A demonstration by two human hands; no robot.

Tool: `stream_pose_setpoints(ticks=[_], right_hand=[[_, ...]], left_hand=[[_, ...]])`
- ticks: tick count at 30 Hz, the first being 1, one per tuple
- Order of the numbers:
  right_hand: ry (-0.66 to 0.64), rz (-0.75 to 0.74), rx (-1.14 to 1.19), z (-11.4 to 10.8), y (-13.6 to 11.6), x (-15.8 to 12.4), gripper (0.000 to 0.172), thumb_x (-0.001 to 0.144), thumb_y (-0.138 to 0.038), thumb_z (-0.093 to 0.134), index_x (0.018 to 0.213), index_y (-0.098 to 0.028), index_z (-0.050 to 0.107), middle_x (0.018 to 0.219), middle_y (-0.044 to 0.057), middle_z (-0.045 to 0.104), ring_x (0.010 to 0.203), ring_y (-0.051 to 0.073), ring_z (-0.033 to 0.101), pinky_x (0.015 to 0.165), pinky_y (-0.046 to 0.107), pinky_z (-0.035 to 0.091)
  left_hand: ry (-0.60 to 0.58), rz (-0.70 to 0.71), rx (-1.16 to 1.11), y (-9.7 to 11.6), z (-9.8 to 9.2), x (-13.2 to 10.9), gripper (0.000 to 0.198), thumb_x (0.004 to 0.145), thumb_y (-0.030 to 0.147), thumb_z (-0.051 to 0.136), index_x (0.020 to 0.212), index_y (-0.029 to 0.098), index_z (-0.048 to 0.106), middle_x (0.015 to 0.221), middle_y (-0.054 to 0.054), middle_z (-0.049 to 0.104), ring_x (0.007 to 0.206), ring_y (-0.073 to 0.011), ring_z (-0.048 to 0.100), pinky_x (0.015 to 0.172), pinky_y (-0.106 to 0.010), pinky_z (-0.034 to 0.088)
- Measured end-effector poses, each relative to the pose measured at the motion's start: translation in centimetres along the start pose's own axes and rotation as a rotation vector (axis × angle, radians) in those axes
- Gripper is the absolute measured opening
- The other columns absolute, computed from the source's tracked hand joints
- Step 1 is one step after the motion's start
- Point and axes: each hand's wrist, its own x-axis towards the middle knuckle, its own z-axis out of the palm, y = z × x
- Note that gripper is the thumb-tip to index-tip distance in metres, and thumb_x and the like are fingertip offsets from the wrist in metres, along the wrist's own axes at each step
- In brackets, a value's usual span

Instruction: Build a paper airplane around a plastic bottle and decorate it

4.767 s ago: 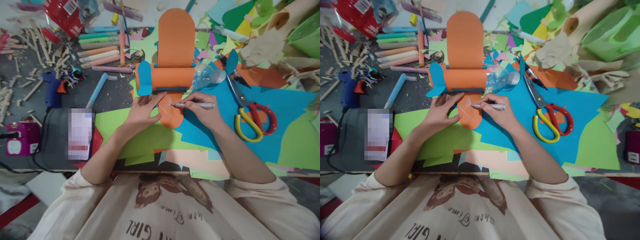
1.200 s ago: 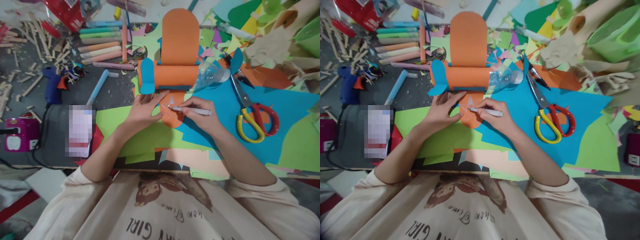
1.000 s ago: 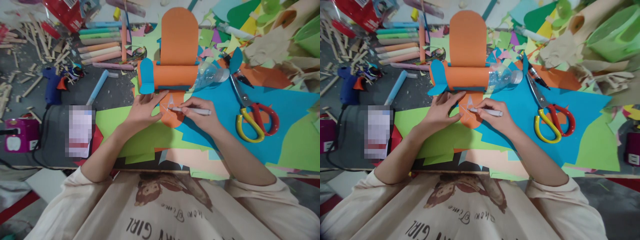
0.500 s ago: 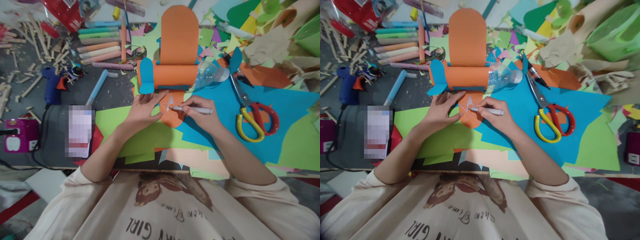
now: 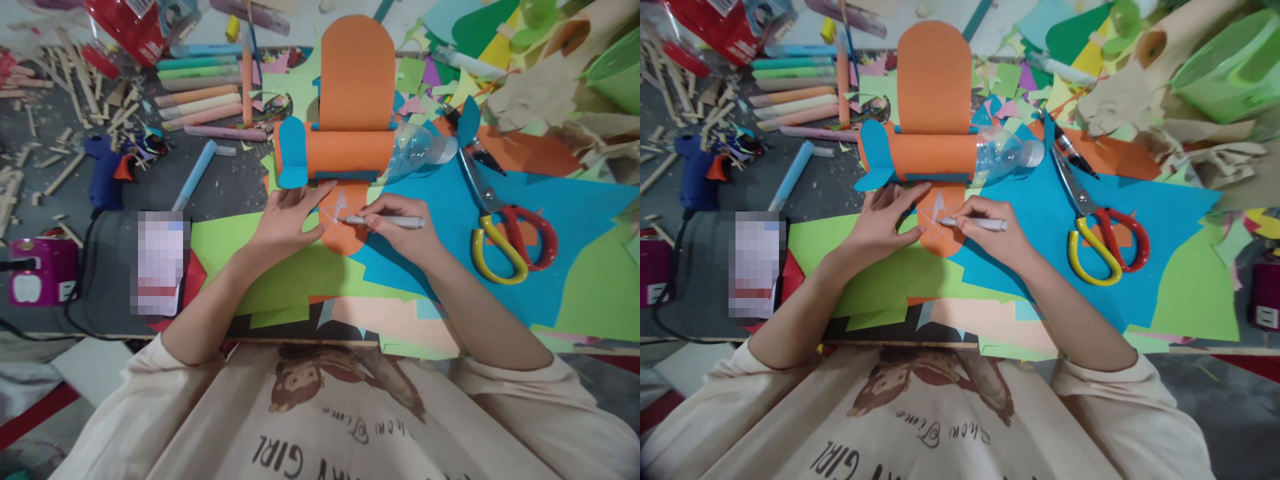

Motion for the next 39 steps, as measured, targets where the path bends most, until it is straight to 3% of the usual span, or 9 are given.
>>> stream_pose_setpoints(ticks=[6, 14, 22, 29, 39], right_hand=[[0.034, 0.004, 0.042, 0.03, 0.11, 0.06, 0.01, 0.081, -0.026, 0.061, 0.072, -0.021, 0.061, 0.065, -0.001, 0.067, 0.058, 0.014, 0.061, 0.055, 0.028, 0.046], [-0.034, -0.006, -0.026, 0.06, -0.11, 0.05, 0.015, 0.075, -0.026, 0.061, 0.061, -0.021, 0.06, 0.061, 0.0, 0.064, 0.059, 0.016, 0.059, 0.055, 0.028, 0.043], [0.077, 0.013, 0.014, 0.08, -0.23, 0.14, 0.012, 0.078, -0.024, 0.06, 0.066, -0.021, 0.057, 0.063, -0.001, 0.064, 0.055, 0.013, 0.055, 0.053, 0.027, 0.042], [-0.045, 0.044, 0.014, -0.01, -0.21, 0.11, 0.015, 0.074, -0.028, 0.061, 0.06, -0.021, 0.06, 0.061, 0.0, 0.065, 0.061, 0.016, 0.061, 0.057, 0.029, 0.046], [0.067, 0.022, 0.024, 0.08, -0.37, 0.17, 0.015, 0.08, -0.025, 0.06, 0.065, -0.022, 0.057, 0.06, -0.001, 0.063, 0.055, 0.014, 0.057, 0.054, 0.029, 0.044]], left_hand=[[0.001, 0.0, -0.002, 0.11, -0.05, -0.05, 0.063, 0.086, 0.032, 0.048, 0.148, 0.024, 0.035, 0.114, -0.008, 0.056, 0.115, -0.0292, 0.046, 0.107, -0.04, 0.032], [0.015, 0.014, 0.001, 0.03, 0.02, -0.06, 0.061, 0.087, 0.032, 0.047, 0.147, 0.024, 0.036, 0.117, -0.008, 0.056, 0.114, -0.0281, 0.048, 0.107, -0.04, 0.032], [-0.01, -0.002, 0.014, 0.23, -0.22, -0.02, 0.063, 0.086, 0.032, 0.048, 0.147, 0.024, 0.035, 0.12, -0.007, 0.057, 0.12, -0.0298, 0.045, 0.108, -0.04, 0.031], [0.024, 0.029, -0.001, -0.11, 0.0, -0.08, 0.062, 0.087, 0.032, 0.047, 0.147, 0.024, 0.036, 0.117, -0.008, 0.056, 0.115, -0.0277, 0.048, 0.107, -0.039, 0.032], [0.012, 0.015, -0.007, 0.03, -0.11, -0.08, 0.062, 0.085, 0.031, 0.047, 0.147, 0.025, 0.037, 0.116, -0.007, 0.058, 0.116, -0.0291, 0.048, 0.106, -0.039, 0.032]])
